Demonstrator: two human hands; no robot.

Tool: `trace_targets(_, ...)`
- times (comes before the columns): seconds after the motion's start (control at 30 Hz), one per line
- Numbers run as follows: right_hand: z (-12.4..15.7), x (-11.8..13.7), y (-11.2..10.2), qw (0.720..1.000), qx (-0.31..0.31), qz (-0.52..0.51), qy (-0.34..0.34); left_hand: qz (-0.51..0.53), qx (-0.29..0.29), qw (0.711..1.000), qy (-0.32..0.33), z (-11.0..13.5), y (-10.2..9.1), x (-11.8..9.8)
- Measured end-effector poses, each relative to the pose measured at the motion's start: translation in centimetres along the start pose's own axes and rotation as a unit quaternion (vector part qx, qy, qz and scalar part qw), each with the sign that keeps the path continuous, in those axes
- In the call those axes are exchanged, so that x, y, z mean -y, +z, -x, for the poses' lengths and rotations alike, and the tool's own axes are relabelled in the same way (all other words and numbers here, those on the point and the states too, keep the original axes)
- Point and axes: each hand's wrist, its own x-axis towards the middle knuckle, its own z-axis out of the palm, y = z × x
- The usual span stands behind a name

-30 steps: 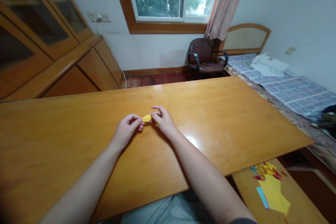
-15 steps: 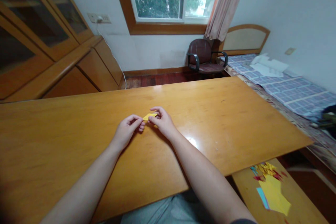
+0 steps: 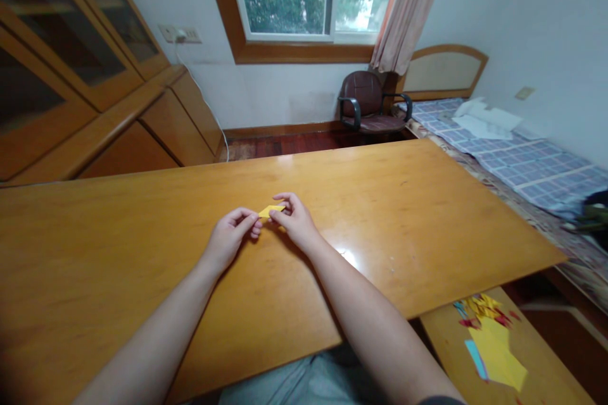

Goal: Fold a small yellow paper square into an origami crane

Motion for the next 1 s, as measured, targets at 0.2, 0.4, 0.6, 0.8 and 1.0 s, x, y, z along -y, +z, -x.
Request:
trace_targets(0.2,0.02,-0.14,0.04,1.000,0.018,0.010,0.005,0.006,0.018,1.000,-0.003,-0.01,0.04,0.16)
trace_targets(0.4,0.10,0.07,0.26,1.000,-0.003,0.005,-0.002,0.018,-0.007,1.000,-0.004,0.02,0.09,-0.19)
trace_targets(0.6,0.11,0.03,0.09,0.987,-0.040,0.128,-0.086,0.030,-0.045,0.999,-0.005,-0.07,0.04,-0.38)
trace_targets(0.8,0.14,-0.20,0.13,0.971,-0.022,0.196,-0.132,0.033,-0.041,0.999,-0.002,-0.14,0.07,-0.40)
trace_targets(1.0,0.12,-0.42,0.19,0.969,-0.032,0.210,-0.122,0.033,-0.030,0.999,-0.002,-0.10,0.14,-0.44)
